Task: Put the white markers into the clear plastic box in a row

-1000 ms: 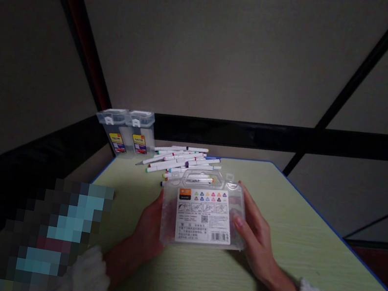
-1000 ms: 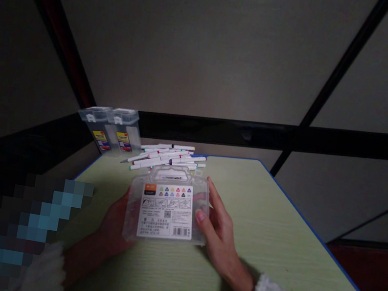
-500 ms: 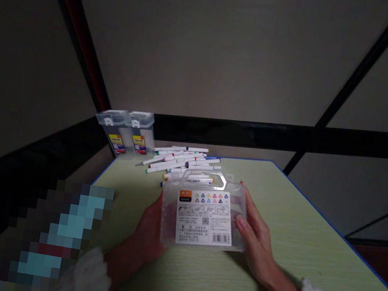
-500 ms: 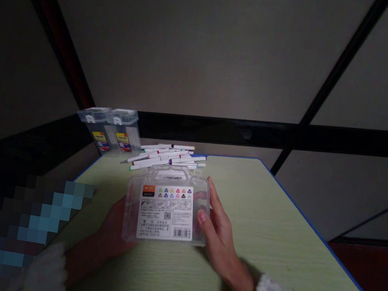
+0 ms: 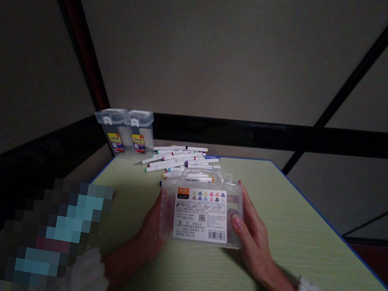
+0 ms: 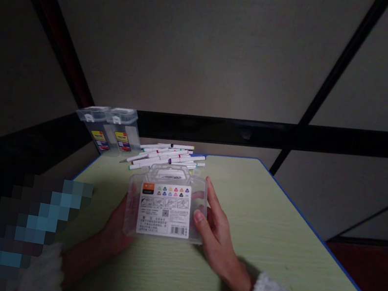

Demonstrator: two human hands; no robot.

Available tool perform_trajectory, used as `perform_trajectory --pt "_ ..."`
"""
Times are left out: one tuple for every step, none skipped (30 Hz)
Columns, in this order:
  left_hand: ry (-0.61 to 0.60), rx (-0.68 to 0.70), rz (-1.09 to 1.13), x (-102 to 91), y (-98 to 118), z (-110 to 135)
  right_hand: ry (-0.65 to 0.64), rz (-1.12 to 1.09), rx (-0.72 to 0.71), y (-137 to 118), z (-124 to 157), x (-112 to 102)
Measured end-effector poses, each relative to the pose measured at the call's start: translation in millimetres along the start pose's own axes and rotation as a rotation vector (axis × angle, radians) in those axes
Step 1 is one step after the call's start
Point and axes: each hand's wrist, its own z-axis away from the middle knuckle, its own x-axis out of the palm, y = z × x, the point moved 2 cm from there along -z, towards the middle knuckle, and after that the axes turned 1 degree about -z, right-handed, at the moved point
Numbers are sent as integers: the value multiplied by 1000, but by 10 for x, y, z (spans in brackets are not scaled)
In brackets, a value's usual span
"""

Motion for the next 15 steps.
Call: perform_trajectory --pt "15 16 -12 -6 -4 -6 -3 4 -12 -6 -2 1" --pt "29 33 -24 -12 -8 -11 -4 12 -22 -10 -4 0" --pt "42 49 -37 -18 -12 -16 -4 20 -27 -13 -6 -1" --pt "59 66 -49 -25 -16 -19 -6 29 -28 -13 -8 -2" --pt "78 79 -62 -32 -20 -22 -11 36 -26 -12 -9 -3" --pt "103 85 -77 -40 -24 -24 -18 39 -21 -9 -9 -4" --pt "129 89 -93 -47 -28 -25 -25 42 -16 -6 -9 -4" --pt "154 86 -110 -53 -32 -26 -31 46 -12 -1 -9 -4" --pt "175 82 -123 -55 -35 -27 -32 52 -9 4 -7 -6" --pt "185 76 -131 -54 -37 -28 -29 61 -6 8 -5 -9" --pt "184 70 -131 -48 -39 -30 -22 71 -5 12 -2 -12" --pt "175 67 -125 -38 -39 -31 -15 83 -2 15 1 -16" --pt "161 68 -116 -26 -38 -31 -7 95 3 16 4 -20" --pt "153 70 -107 -14 -36 -31 -2 107 6 15 5 -23" --pt "150 73 -101 -3 -34 -30 0 117 7 10 5 -25"
